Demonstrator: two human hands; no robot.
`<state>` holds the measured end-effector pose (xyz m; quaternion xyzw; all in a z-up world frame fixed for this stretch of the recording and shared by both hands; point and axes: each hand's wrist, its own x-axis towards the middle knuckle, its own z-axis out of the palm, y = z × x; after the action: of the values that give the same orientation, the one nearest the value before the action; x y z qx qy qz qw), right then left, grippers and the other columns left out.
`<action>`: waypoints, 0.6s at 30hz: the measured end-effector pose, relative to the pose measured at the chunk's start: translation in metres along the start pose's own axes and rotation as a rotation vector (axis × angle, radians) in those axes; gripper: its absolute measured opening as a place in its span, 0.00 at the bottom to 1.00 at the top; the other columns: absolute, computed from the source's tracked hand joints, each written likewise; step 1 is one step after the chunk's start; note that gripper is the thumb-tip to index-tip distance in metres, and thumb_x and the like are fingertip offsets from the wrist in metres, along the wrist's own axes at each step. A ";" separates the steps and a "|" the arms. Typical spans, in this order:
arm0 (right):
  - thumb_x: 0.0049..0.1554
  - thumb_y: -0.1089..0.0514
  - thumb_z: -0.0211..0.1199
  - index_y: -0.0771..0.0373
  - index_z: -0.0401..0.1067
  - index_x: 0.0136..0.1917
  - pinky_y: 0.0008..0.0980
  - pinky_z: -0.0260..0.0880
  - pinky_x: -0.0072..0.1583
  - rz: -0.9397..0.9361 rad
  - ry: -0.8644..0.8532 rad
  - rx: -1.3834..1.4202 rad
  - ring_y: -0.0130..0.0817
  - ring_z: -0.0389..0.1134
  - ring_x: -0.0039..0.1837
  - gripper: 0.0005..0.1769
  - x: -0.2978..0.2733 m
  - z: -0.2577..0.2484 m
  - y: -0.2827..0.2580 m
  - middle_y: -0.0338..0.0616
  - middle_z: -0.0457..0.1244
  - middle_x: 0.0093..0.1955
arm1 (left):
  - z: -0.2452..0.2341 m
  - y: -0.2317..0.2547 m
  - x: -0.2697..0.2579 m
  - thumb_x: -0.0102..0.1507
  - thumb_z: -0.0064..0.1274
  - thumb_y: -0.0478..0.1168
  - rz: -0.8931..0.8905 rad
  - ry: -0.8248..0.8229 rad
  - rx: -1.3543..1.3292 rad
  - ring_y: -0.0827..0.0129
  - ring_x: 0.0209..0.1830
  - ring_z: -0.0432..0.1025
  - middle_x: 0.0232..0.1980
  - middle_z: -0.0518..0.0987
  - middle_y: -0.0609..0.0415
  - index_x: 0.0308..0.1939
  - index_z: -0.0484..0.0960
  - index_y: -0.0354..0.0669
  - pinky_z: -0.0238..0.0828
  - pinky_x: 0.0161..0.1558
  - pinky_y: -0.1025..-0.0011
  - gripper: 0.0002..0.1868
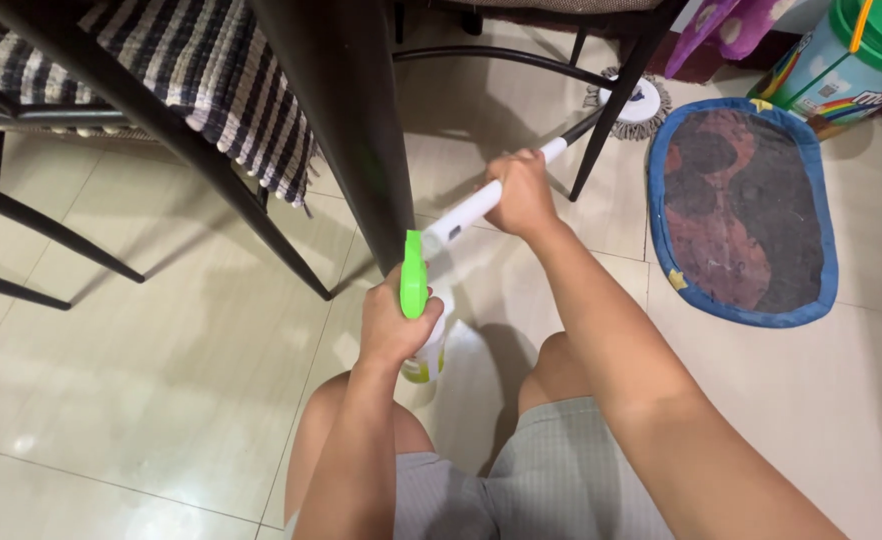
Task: Mopping the floor using a spray bottle and a spin mop.
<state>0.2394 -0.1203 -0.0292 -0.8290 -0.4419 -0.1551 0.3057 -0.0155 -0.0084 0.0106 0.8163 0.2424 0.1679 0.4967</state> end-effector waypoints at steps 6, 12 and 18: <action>0.50 0.55 0.74 0.59 0.68 0.28 0.52 0.59 0.65 0.072 0.004 0.121 0.49 0.65 0.48 0.18 -0.034 -0.041 -0.089 0.46 0.65 0.33 | 0.001 -0.004 0.009 0.50 0.66 0.46 0.010 0.090 0.100 0.47 0.39 0.79 0.34 0.84 0.42 0.44 0.82 0.40 0.75 0.41 0.58 0.22; 0.47 0.57 0.72 0.57 0.68 0.26 0.51 0.59 0.65 0.002 -0.067 0.092 0.47 0.65 0.47 0.15 -0.054 -0.046 -0.097 0.43 0.65 0.32 | 0.007 0.005 0.010 0.49 0.59 0.44 -0.118 0.075 0.006 0.49 0.37 0.82 0.34 0.84 0.40 0.48 0.82 0.41 0.77 0.43 0.59 0.24; 0.48 0.55 0.75 0.58 0.67 0.29 0.51 0.59 0.67 0.033 -0.006 -0.020 0.47 0.65 0.48 0.17 -0.026 -0.007 0.010 0.44 0.65 0.35 | 0.011 -0.005 0.004 0.49 0.61 0.45 -0.086 0.055 0.109 0.45 0.41 0.80 0.37 0.84 0.39 0.52 0.81 0.41 0.75 0.47 0.56 0.27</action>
<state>0.2333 -0.1459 -0.0410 -0.8395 -0.4278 -0.1518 0.2985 -0.0075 -0.0128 0.0013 0.8259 0.2998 0.1553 0.4515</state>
